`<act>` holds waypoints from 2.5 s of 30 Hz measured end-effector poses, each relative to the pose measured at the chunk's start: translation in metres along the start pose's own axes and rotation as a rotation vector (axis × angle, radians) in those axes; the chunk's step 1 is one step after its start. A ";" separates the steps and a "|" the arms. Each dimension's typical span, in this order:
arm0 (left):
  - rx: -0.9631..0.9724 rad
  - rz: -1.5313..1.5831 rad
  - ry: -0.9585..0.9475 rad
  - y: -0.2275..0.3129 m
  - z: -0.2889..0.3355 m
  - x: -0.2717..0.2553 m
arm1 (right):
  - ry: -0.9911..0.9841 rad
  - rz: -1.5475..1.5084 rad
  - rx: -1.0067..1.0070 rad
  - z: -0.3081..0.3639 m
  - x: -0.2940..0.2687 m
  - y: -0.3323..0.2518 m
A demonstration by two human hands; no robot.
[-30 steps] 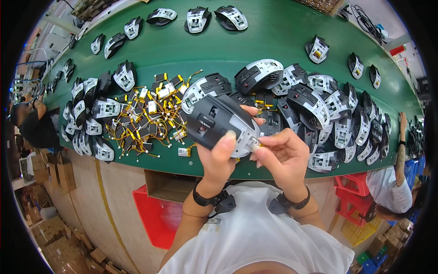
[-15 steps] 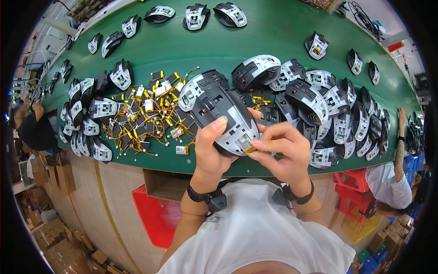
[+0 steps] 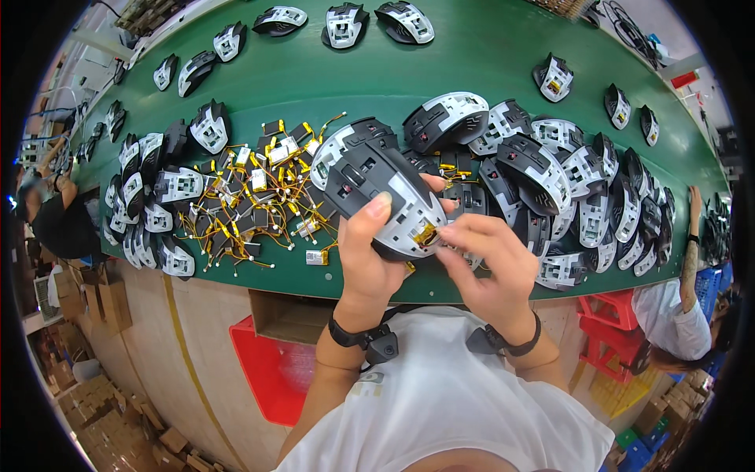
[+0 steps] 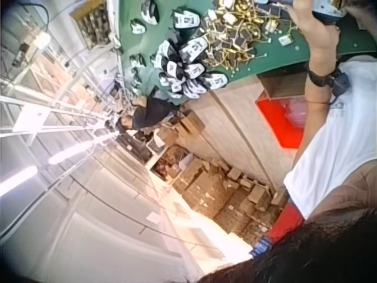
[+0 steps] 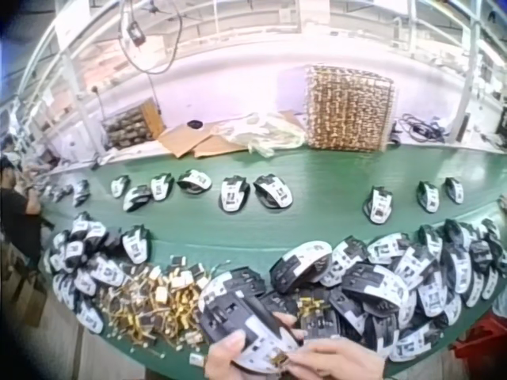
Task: The person inserts small yellow battery packs into the internal compartments of multiple black and white computer mice. They pick up each mouse, place the battery inside, and set the mouse down on the green workbench, repeating this process for a batch of units.
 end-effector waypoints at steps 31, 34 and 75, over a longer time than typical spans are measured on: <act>0.109 0.168 -0.052 0.003 0.008 -0.001 | 0.036 0.114 -0.287 0.017 0.019 0.000; 0.097 0.125 -0.051 0.000 0.008 0.004 | 0.061 0.155 -0.304 0.014 0.016 0.007; 0.479 -2.296 -0.068 -0.022 -0.347 0.064 | -0.232 0.034 0.140 0.051 -0.072 0.008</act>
Point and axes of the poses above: each hand's wrist, its own z-axis away from the middle knuckle, its own x-axis out of the palm, y = z × x, the point moved 3 cm from there along -z, towards the middle knuckle, and after that the axes turned 1 degree about -x, right-handed, at the moved point
